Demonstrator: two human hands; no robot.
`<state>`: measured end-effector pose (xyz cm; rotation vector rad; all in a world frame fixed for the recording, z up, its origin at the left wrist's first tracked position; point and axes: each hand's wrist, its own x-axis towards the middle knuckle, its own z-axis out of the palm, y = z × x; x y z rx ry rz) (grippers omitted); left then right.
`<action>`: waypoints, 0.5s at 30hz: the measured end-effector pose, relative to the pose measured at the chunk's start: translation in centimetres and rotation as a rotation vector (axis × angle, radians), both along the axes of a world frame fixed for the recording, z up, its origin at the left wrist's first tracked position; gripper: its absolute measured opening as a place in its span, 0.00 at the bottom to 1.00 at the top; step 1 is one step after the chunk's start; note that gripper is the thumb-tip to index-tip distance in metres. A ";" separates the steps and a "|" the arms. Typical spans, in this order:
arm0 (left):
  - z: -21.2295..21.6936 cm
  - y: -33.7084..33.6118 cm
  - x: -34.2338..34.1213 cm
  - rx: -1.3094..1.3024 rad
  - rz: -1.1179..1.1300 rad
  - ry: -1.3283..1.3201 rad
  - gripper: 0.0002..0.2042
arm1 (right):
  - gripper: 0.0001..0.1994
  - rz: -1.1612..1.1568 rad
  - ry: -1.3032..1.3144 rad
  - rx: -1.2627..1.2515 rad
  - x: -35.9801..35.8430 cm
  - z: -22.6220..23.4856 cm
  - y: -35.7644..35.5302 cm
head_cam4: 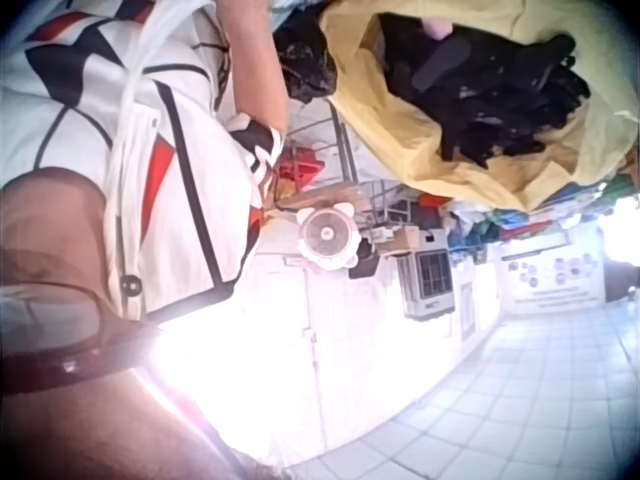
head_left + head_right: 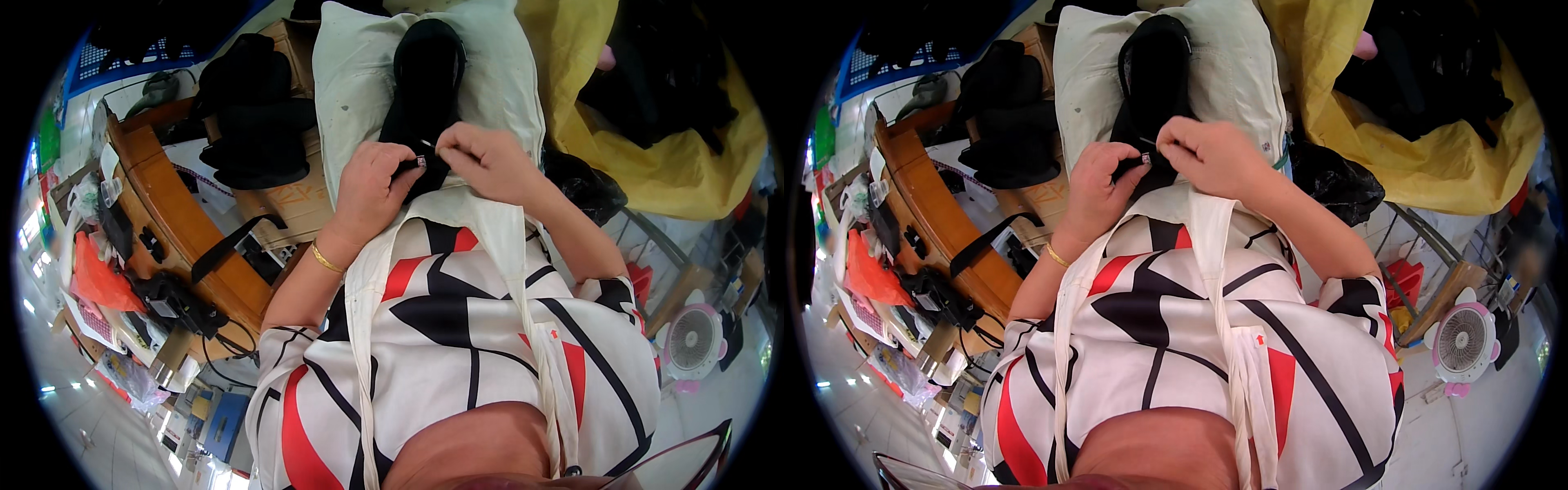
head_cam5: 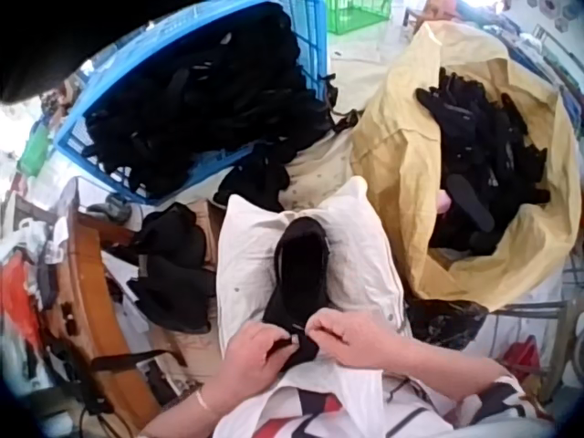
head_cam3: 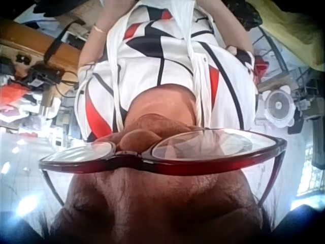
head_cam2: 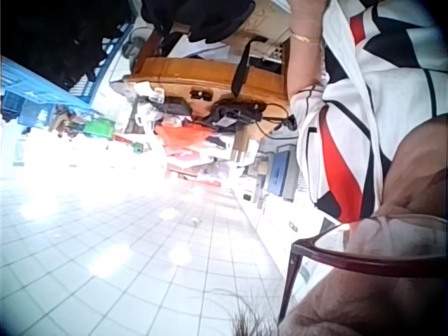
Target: The person sits on the floor and sews a small red tag onto the heel of a black slip-on shoe using a needle and thread. They repeatedly pull the thread through the fabric to secure the tag, handling the shoe and thread with both hands.
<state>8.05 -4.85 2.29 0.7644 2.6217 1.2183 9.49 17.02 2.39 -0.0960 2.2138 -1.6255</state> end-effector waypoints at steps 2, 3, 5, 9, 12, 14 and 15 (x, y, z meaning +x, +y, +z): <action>-0.3 -0.1 0.3 0.013 0.024 0.007 0.10 | 0.05 0.054 0.109 0.108 0.5 -0.1 -0.3; -0.5 -0.1 0.4 0.019 0.037 0.010 0.10 | 0.05 0.070 0.114 0.129 0.7 0.1 -0.4; -0.7 -0.1 0.6 0.040 0.054 0.034 0.10 | 0.06 0.083 0.140 0.143 0.9 0.1 -0.5; -0.9 0.0 0.7 0.080 0.077 0.054 0.09 | 0.06 0.082 0.189 0.131 1.3 -0.4 -0.6; -1.1 -0.1 0.6 0.092 0.068 0.083 0.09 | 0.06 0.086 0.201 0.129 1.2 -0.5 -0.6; -1.1 0.0 0.6 0.103 0.067 0.095 0.09 | 0.06 0.090 0.199 0.133 1.2 -0.5 -0.5; -1.0 0.1 0.6 0.108 0.067 0.102 0.09 | 0.06 0.093 0.195 0.138 1.2 -0.5 -0.5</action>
